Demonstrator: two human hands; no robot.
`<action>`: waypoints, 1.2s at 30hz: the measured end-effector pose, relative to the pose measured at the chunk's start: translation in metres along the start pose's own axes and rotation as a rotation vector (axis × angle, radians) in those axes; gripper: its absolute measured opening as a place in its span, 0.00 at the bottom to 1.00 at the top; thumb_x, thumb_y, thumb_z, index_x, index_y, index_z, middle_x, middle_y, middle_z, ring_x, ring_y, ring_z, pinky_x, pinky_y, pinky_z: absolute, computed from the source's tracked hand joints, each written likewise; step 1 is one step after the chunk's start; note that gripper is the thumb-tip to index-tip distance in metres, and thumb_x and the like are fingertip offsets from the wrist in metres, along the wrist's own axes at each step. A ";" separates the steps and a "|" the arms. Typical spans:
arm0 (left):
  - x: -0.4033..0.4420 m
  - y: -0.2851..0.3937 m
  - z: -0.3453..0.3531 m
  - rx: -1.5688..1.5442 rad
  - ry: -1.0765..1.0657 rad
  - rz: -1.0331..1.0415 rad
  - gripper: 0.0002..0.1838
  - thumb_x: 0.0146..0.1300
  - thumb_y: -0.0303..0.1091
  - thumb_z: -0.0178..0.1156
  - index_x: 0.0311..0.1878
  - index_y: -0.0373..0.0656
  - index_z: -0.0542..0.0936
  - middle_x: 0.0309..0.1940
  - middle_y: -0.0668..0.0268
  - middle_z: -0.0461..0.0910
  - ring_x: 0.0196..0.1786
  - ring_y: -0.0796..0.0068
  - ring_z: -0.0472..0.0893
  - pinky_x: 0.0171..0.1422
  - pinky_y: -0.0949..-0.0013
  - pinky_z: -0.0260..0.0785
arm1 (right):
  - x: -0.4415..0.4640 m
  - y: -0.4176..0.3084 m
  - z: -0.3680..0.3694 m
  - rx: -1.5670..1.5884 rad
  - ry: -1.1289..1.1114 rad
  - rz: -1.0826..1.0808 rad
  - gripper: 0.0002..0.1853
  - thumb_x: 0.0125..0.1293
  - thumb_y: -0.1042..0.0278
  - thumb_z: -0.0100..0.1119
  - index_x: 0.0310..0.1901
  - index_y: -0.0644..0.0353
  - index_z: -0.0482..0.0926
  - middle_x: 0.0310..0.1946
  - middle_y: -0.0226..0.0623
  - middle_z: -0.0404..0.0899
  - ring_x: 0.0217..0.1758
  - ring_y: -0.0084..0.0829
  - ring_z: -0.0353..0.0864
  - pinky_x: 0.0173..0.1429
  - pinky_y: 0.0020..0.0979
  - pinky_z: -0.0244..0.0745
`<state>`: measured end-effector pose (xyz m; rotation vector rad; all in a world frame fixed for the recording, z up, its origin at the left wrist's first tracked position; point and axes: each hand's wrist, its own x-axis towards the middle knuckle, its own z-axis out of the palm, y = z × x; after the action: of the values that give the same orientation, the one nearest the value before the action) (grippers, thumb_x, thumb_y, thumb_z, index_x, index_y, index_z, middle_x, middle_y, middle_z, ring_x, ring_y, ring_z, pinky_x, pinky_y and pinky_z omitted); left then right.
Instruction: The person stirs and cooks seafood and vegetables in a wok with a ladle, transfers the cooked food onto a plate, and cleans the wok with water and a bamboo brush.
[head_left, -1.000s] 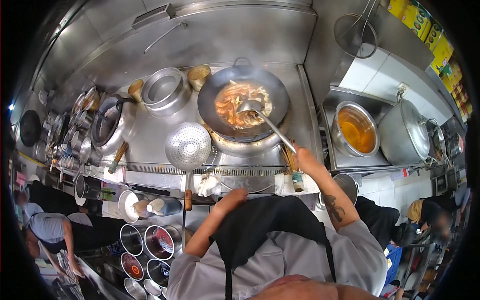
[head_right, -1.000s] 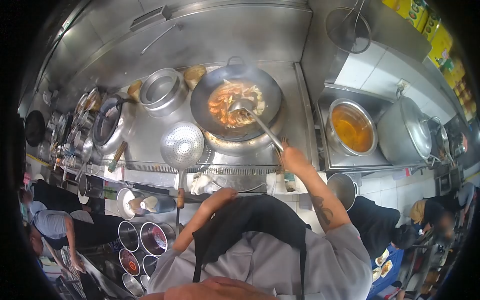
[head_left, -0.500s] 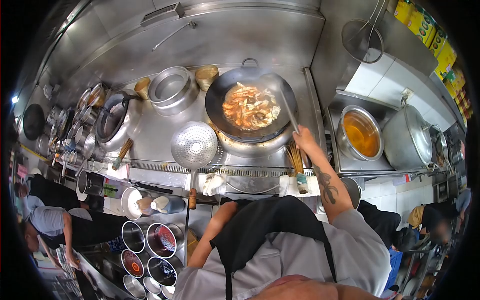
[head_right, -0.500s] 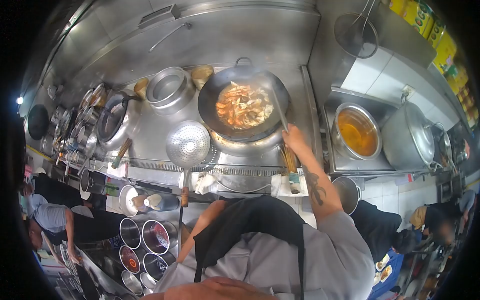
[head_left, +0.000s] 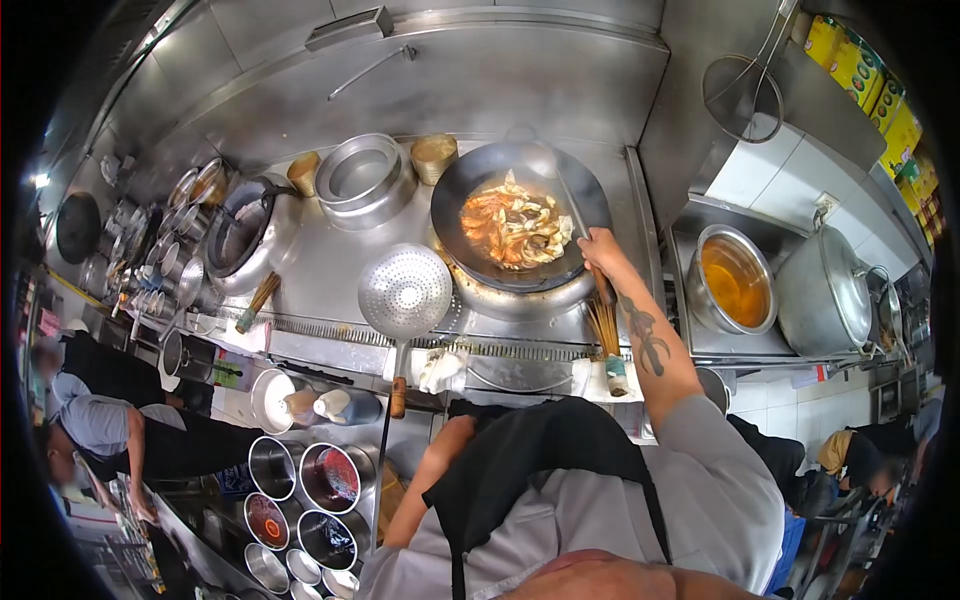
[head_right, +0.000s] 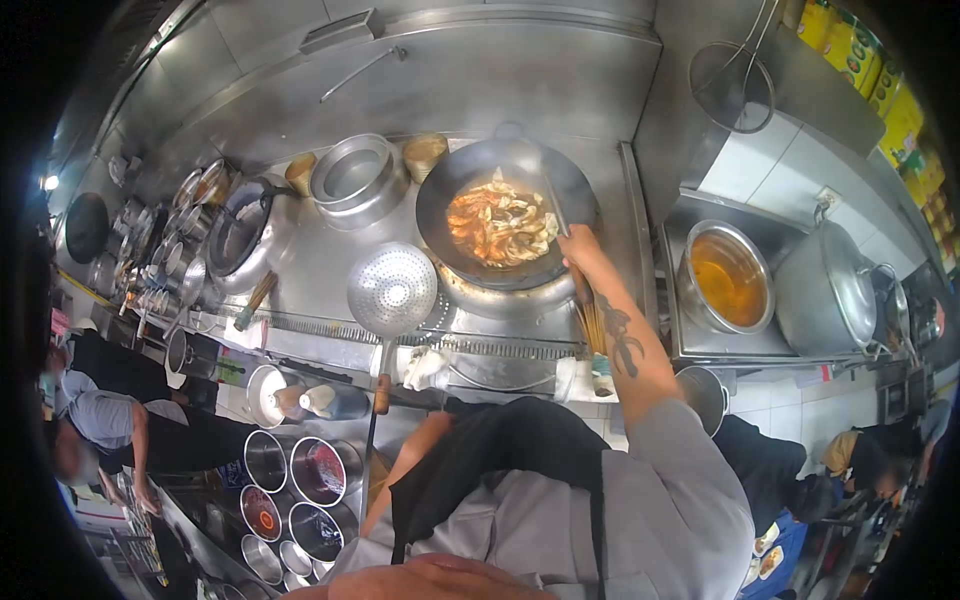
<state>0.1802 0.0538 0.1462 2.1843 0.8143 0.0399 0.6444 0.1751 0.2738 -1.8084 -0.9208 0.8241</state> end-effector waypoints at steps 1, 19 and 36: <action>-0.001 0.000 0.000 0.005 -0.002 -0.001 0.12 0.56 0.34 0.57 0.37 0.36 0.82 0.34 0.46 0.81 0.43 0.45 0.80 0.46 0.53 0.72 | 0.007 -0.001 0.010 0.041 -0.022 0.005 0.08 0.67 0.69 0.55 0.34 0.66 0.74 0.17 0.29 0.68 0.12 0.21 0.64 0.16 0.27 0.62; -0.004 -0.005 -0.001 0.034 -0.025 -0.015 0.11 0.56 0.33 0.56 0.36 0.36 0.82 0.33 0.46 0.81 0.43 0.45 0.80 0.46 0.53 0.72 | -0.001 -0.023 0.040 -0.043 -0.073 0.010 0.08 0.67 0.71 0.55 0.41 0.68 0.76 0.16 0.31 0.70 0.12 0.22 0.68 0.17 0.29 0.64; 0.009 -0.008 0.002 0.121 -0.068 0.002 0.11 0.56 0.33 0.55 0.35 0.35 0.81 0.33 0.46 0.81 0.42 0.45 0.80 0.46 0.53 0.72 | -0.101 -0.002 -0.057 -0.294 -0.037 -0.088 0.08 0.68 0.68 0.55 0.40 0.64 0.73 0.16 0.25 0.66 0.12 0.19 0.66 0.17 0.26 0.61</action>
<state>0.1833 0.0619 0.1373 2.2865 0.7937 -0.0844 0.6409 0.0659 0.3111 -1.9914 -1.1867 0.6963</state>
